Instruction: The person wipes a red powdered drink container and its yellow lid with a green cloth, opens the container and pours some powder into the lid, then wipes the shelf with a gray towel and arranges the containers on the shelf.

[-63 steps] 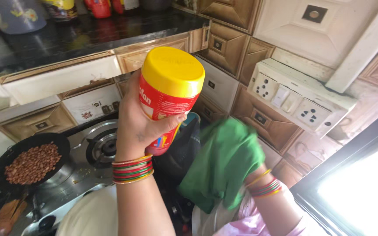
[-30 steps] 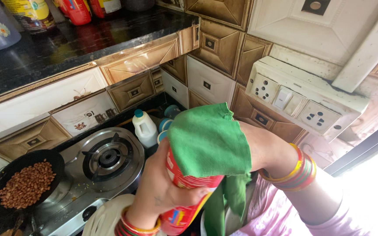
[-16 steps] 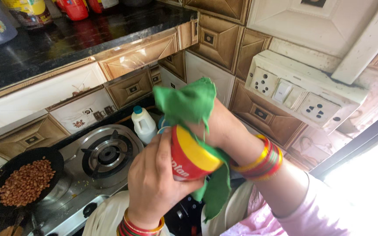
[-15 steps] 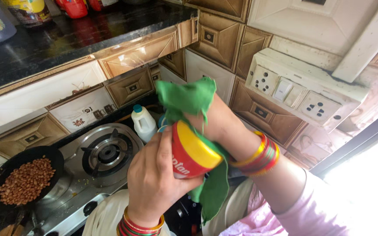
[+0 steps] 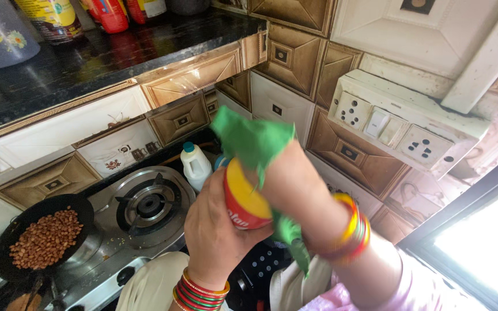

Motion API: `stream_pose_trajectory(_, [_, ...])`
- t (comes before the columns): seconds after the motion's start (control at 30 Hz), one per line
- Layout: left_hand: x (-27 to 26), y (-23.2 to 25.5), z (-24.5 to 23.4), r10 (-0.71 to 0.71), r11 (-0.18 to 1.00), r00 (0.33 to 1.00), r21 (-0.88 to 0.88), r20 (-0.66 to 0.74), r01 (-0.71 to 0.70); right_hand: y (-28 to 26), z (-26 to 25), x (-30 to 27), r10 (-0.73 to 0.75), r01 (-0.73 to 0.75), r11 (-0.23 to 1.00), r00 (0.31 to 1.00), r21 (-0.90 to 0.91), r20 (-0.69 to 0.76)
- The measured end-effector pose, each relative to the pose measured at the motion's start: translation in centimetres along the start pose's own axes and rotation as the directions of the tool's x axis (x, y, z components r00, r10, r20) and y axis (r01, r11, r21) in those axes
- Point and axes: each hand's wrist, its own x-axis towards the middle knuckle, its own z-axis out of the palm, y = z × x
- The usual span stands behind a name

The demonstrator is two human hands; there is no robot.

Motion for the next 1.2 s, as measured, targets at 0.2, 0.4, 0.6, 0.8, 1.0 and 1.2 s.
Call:
stream_pose_trajectory(0.2, [0.4, -0.1, -0.2, -0.082, 0.996, 0.996, 0.015, -0.047, 0.082, -4.2, -1.7, 0.6, -0.138, 0.141, 0.99, 0.987, 0.024, -0.084])
stream_pose_trajectory(0.4, [-0.1, 0.2, -0.5, -0.277, 0.959, 0.961, -0.061, -0.005, 0.276, 1.7, 1.3, 1.6, 0.016, -0.165, 0.923, 0.918, 0.347, 0.396])
stream_pose_trajectory(0.6, [-0.5, -0.2, -0.5, -0.415, 0.81, 0.903, -0.405, 0.113, 0.424, 5.7, 3.2, 1.1, 0.426, -0.699, 0.651, 0.659, 0.296, 0.62])
stream_pose_trajectory(0.8, [-1.5, -0.7, 0.2, -0.464, 0.492, 0.863, -0.753, 0.198, 0.438, 5.2, 4.0, 0.0, 0.26, -0.311, 0.854, 0.949, 0.418, 0.177])
stream_pose_trajectory(1.0, [-2.7, -1.6, 0.8, -0.524, 0.263, 0.838, -0.907, 0.15, 0.328, 2.8, 7.0, -0.2, 0.509, -0.49, 0.126, 0.778, 0.862, 0.368])
stream_pose_trajectory(1.2, [-2.5, -2.8, 0.4, -0.607, 0.434, 0.793, -0.855, -0.046, 0.283, -2.9, 7.4, -2.1, 0.471, -0.431, 0.658, 0.876, 0.618, 0.109])
